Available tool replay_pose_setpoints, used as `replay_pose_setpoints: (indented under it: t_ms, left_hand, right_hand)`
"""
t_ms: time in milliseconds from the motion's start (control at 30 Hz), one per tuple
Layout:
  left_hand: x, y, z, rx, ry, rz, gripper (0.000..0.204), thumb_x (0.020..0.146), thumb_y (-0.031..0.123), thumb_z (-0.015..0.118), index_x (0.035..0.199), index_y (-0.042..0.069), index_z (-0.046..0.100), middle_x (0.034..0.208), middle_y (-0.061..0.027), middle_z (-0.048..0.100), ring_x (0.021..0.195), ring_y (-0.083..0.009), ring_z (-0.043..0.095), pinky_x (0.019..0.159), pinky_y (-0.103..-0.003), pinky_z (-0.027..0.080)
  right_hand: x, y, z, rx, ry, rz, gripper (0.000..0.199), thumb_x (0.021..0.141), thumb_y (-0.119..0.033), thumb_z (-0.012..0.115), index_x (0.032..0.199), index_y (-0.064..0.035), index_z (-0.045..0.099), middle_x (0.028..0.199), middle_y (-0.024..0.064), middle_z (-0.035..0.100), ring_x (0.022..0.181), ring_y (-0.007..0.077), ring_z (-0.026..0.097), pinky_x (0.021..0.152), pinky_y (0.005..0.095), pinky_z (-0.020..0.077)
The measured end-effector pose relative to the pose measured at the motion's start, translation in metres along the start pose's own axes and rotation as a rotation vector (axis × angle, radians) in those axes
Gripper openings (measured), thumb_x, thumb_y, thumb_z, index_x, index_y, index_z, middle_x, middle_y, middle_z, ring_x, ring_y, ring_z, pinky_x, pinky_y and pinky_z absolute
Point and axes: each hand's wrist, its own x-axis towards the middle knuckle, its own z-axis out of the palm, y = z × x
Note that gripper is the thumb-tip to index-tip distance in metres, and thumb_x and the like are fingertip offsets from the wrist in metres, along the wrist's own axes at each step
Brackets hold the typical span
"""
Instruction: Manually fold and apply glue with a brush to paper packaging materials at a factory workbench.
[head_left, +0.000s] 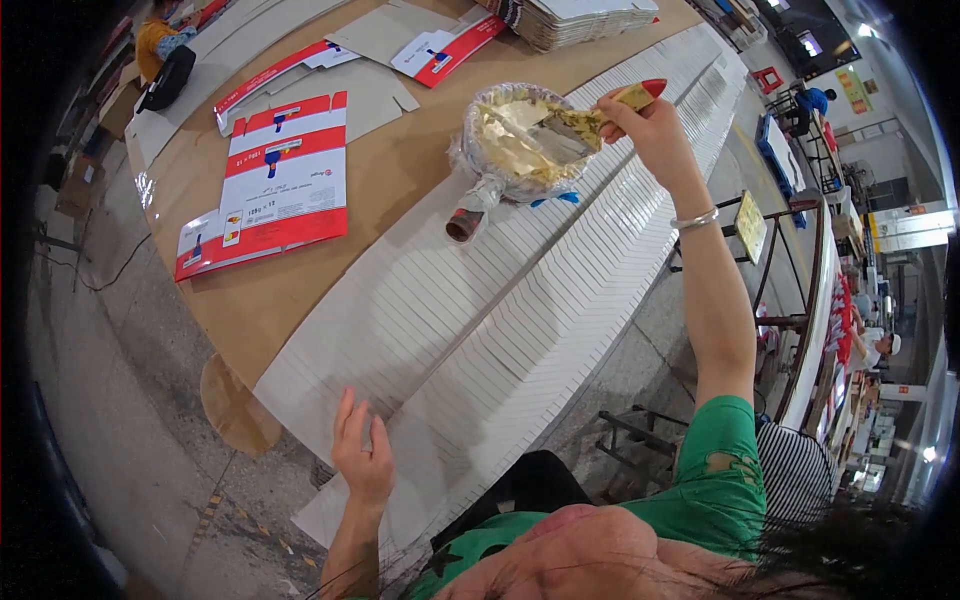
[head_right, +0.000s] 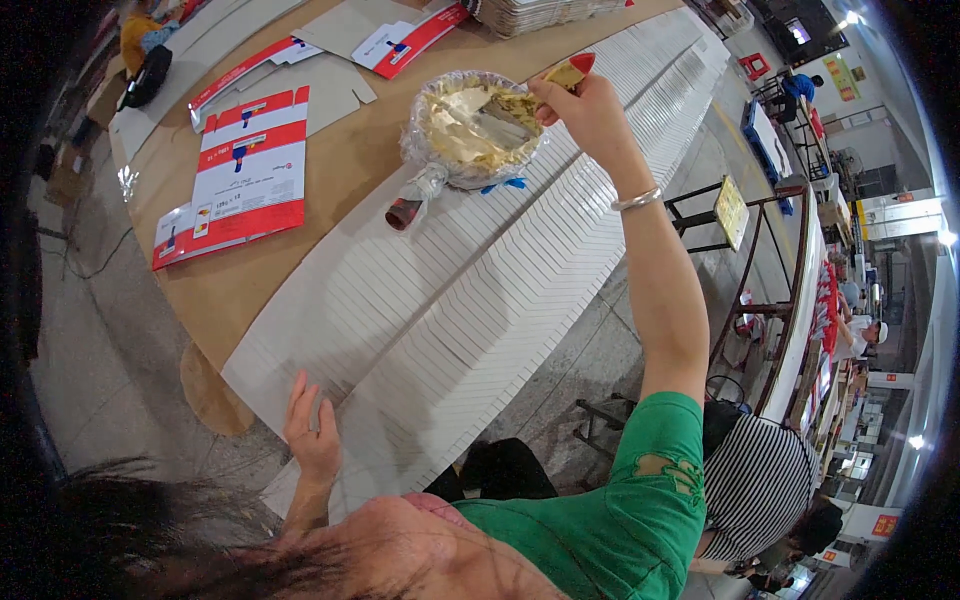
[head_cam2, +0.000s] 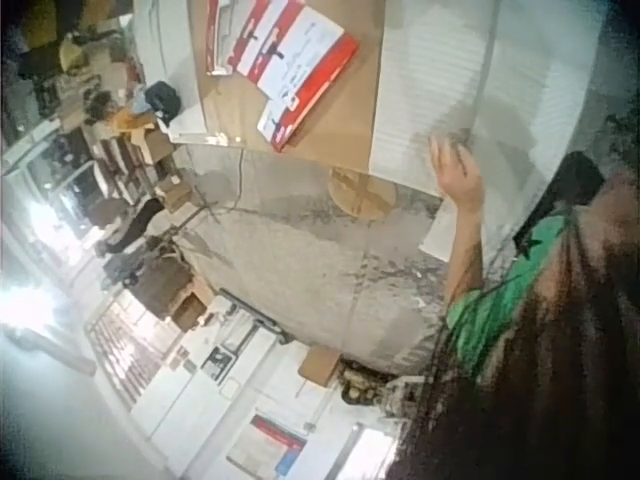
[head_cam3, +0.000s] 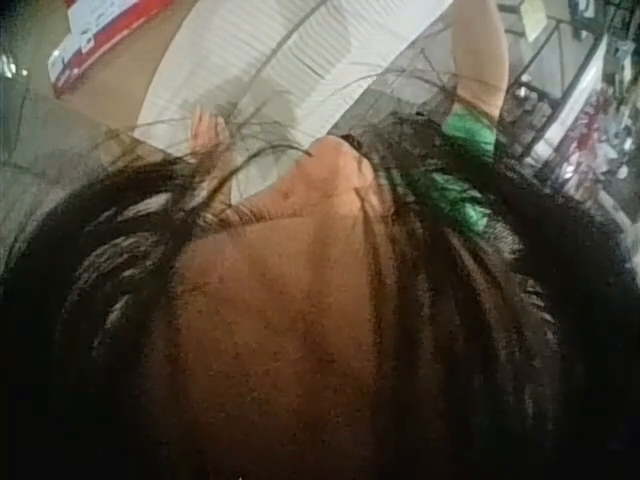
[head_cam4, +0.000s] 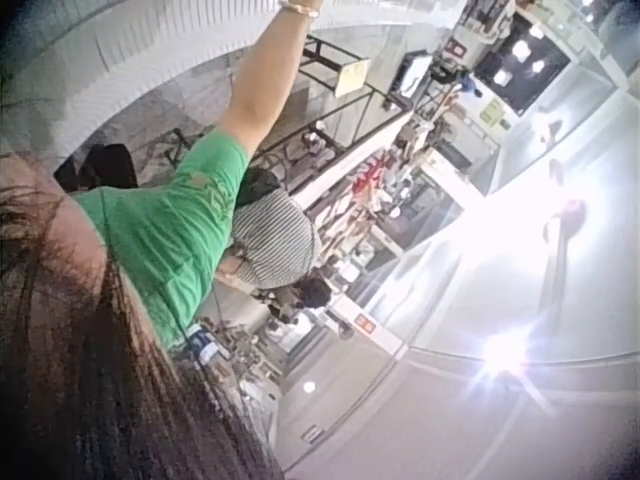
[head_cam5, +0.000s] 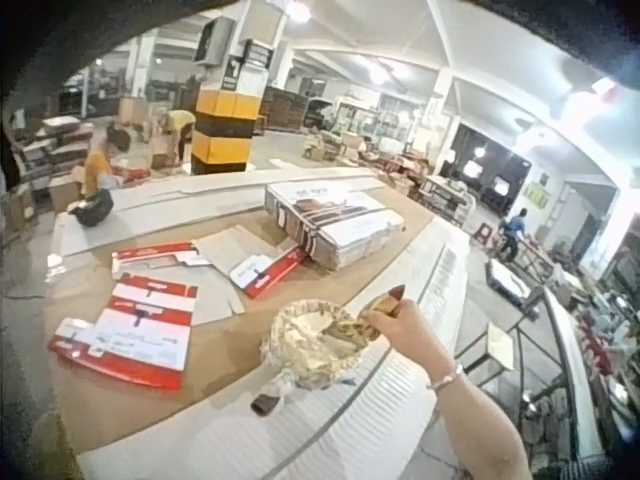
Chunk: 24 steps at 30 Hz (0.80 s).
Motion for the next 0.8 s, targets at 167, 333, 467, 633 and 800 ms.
replay_pose_setpoints:
  t_ms: [167, 333, 467, 633, 800]
  left_hand:
    - [-0.001, 0.021, 0.012, 0.01, -0.082, -0.019, 0.026, 0.081, 0.0, 0.054, 0.105, -0.009, 0.056, 0.126, -0.0237, 0.048, 0.118, -0.0352, 0.046, 0.097, -0.039, 0.038]
    - [-0.009, 0.035, 0.024, 0.039, -0.105, 0.007, 0.025, 0.08, 0.001, 0.055, 0.103, -0.01, 0.057, 0.124, -0.0243, 0.049, 0.118, -0.0356, 0.047, 0.097, -0.039, 0.038]
    - [-0.017, 0.043, 0.03, 0.093, -0.103, 0.011, 0.026, 0.079, 0.001, 0.055, 0.102, -0.01, 0.057, 0.121, -0.0252, 0.052, 0.116, -0.0362, 0.049, 0.096, -0.039, 0.039]
    - [-0.018, 0.059, 0.058, 0.05, -0.129, 0.043, 0.025, 0.078, 0.001, 0.057, 0.101, -0.009, 0.058, 0.119, -0.0247, 0.053, 0.114, -0.0356, 0.05, 0.095, -0.038, 0.041]
    - [0.001, 0.09, 0.098, 0.065, -0.233, 0.195, 0.023, 0.077, 0.002, 0.06, 0.099, -0.006, 0.059, 0.117, -0.021, 0.056, 0.111, -0.0342, 0.053, 0.093, -0.038, 0.043]
  right_hand:
    - [0.003, 0.005, 0.011, 0.307, 0.142, -0.02, 0.022, 0.084, -0.015, 0.062, 0.088, 0.0056, 0.06, 0.077, 0.0096, 0.064, 0.063, 0.0128, 0.061, 0.06, 0.0247, 0.0512]
    - [0.009, 0.046, 0.04, 0.742, 0.509, 0.063, 0.023, 0.08, -0.012, 0.063, 0.078, 0.01, 0.055, 0.068, 0.0139, 0.061, 0.049, 0.019, 0.061, 0.047, 0.0272, 0.0536]
    - [-0.014, 0.047, 0.047, 0.813, 0.526, 0.117, 0.025, 0.08, -0.013, 0.065, 0.075, 0.008, 0.051, 0.065, 0.0143, 0.06, 0.048, 0.0211, 0.061, 0.045, 0.0291, 0.0545]
    - [-0.043, 0.04, 0.025, 0.93, 0.494, 0.121, 0.027, 0.083, -0.019, 0.064, 0.078, 0.0042, 0.051, 0.066, 0.0151, 0.059, 0.047, 0.0203, 0.06, 0.046, 0.0292, 0.0539]
    - [-0.097, 0.058, -0.032, 1.079, 0.587, 0.106, 0.028, 0.086, -0.022, 0.056, 0.076, 0.0037, 0.054, 0.061, 0.0103, 0.057, 0.045, 0.0187, 0.056, 0.043, 0.0302, 0.0484]
